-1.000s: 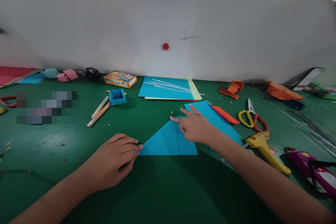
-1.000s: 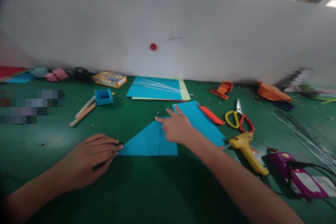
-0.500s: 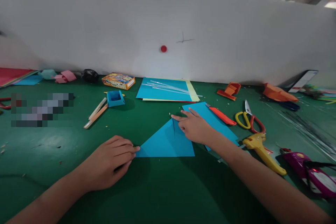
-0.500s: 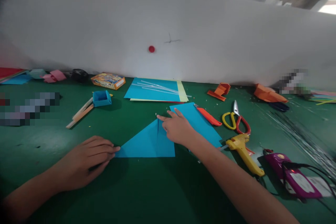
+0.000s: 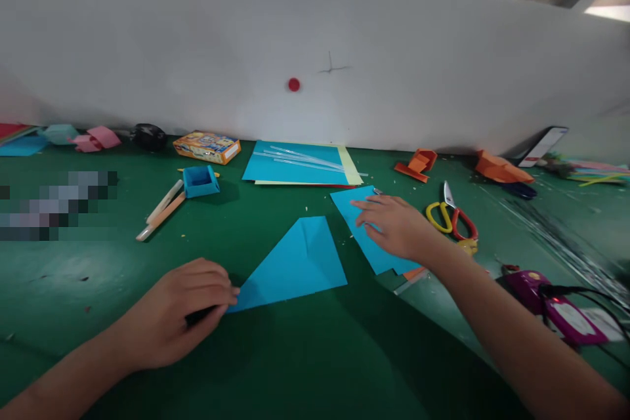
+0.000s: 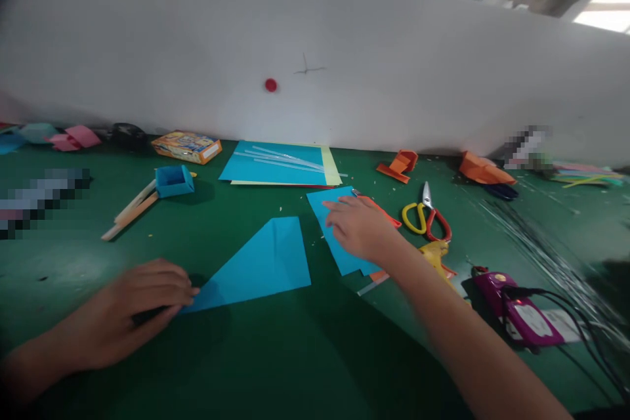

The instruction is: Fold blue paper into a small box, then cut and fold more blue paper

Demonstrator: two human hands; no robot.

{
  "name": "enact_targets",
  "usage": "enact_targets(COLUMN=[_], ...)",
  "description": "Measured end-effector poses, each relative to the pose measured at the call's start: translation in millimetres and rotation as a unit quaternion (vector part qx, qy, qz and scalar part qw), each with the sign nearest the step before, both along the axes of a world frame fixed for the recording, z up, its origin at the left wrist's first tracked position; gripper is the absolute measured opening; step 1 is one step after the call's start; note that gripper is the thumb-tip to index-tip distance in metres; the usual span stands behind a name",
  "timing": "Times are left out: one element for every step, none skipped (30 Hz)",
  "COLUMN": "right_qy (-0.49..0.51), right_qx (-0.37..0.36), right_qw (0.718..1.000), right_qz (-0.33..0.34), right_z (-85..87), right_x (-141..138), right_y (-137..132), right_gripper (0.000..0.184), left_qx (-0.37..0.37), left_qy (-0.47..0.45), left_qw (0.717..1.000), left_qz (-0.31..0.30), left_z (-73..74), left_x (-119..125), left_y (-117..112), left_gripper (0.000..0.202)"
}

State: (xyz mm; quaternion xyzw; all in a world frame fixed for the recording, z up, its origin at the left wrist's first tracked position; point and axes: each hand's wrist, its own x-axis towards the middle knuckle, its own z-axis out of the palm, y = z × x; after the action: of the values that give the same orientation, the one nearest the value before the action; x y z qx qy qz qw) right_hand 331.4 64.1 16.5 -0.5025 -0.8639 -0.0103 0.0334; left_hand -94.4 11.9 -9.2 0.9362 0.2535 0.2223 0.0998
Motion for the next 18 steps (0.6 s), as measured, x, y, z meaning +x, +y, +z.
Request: enact_targets(right_qy=[-0.020, -0.042, -0.062, -0.075, -0.079, -0.081, -0.084, -0.087, -0.086, -0.082, -0.073, -0.063, -0.053, -0.044, -0.031, -0.016, 0.003, 0.025], right_qx=[-0.003, -0.016, -0.036, -0.052, -0.055, -0.054, -0.058, -0.063, -0.071, -0.083, -0.094, -0.107, -0.118, -0.126, -0.132, -0.134, -0.134, -0.133], right_qw=[0.999, 0.996, 0.992, 0.987, 0.984, 0.980, 0.975, 0.970, 0.965, 0.962, 0.962, 0.963, 0.964, 0.965, 0.966, 0.966, 0.967, 0.968], right_qz=[-0.038, -0.073, -0.102, -0.131, -0.152, -0.175, -0.195, -0.218, -0.237, -0.246, -0.246, -0.240, -0.232, -0.226, -0.221, -0.218, -0.216, -0.212], right_z=[4.9, 9.9, 14.6, 18.9, 22.2, 24.5, 25.5, 25.2, 23.8, 21.5, 18.6, 15.2, 11.6, 7.8, 4.0, 0.2, -3.4, -6.7], right_x=[14, 28, 41, 53, 64, 73, 81, 86, 91, 94, 96, 97, 98, 98, 98, 98, 98, 97], right_y=[2, 4, 7, 10, 13, 16, 18, 20, 22, 23, 24, 25, 26, 27, 28, 30, 32, 34], right_gripper=[0.031, 0.033, 0.035, 0.036, 0.038, 0.039, 0.040, 0.041, 0.044, 0.047, 0.050, 0.052, 0.054, 0.057, 0.061, 0.065, 0.069, 0.073], left_qx=[-0.011, -0.017, -0.014, -0.007, 0.004, 0.013, 0.011, 0.014, 0.017, 0.012, 0.007, 0.003, -0.001, -0.004, -0.007, -0.008, -0.010, -0.012], left_qy=[0.001, 0.004, 0.006, 0.003, 0.003, 0.010, 0.032, 0.057, 0.087, 0.116, 0.134, 0.150, 0.162, 0.172, 0.181, 0.187, 0.193, 0.198], left_qw=[1.000, 1.000, 1.000, 1.000, 1.000, 1.000, 0.999, 0.998, 0.996, 0.992, 0.990, 0.988, 0.986, 0.984, 0.983, 0.982, 0.981, 0.980], left_qz=[-0.004, -0.007, -0.014, -0.013, -0.012, -0.017, -0.020, -0.021, -0.032, -0.041, -0.045, -0.047, -0.046, -0.044, -0.041, -0.037, -0.034, -0.029], left_z=[3.6, 6.8, 9.4, 11.2, 12.0, 11.9, 11.0, 9.5, 7.8, 5.9, 4.1, 2.4, 0.9, -0.5, -1.7, -2.9, -4.0, -5.1], left_x=[1, 3, 4, 5, 5, 5, 6, 7, 8, 9, 12, 14, 17, 20, 23, 26, 29, 32], left_y=[-2, -2, -1, 1, 6, 12, 19, 27, 34, 40, 45, 48, 50, 51, 52, 52, 51, 50], left_gripper=[0.030, 0.031, 0.032, 0.033, 0.034, 0.035, 0.036, 0.038, 0.041, 0.047, 0.054, 0.060, 0.065, 0.067, 0.067, 0.067, 0.066, 0.066])
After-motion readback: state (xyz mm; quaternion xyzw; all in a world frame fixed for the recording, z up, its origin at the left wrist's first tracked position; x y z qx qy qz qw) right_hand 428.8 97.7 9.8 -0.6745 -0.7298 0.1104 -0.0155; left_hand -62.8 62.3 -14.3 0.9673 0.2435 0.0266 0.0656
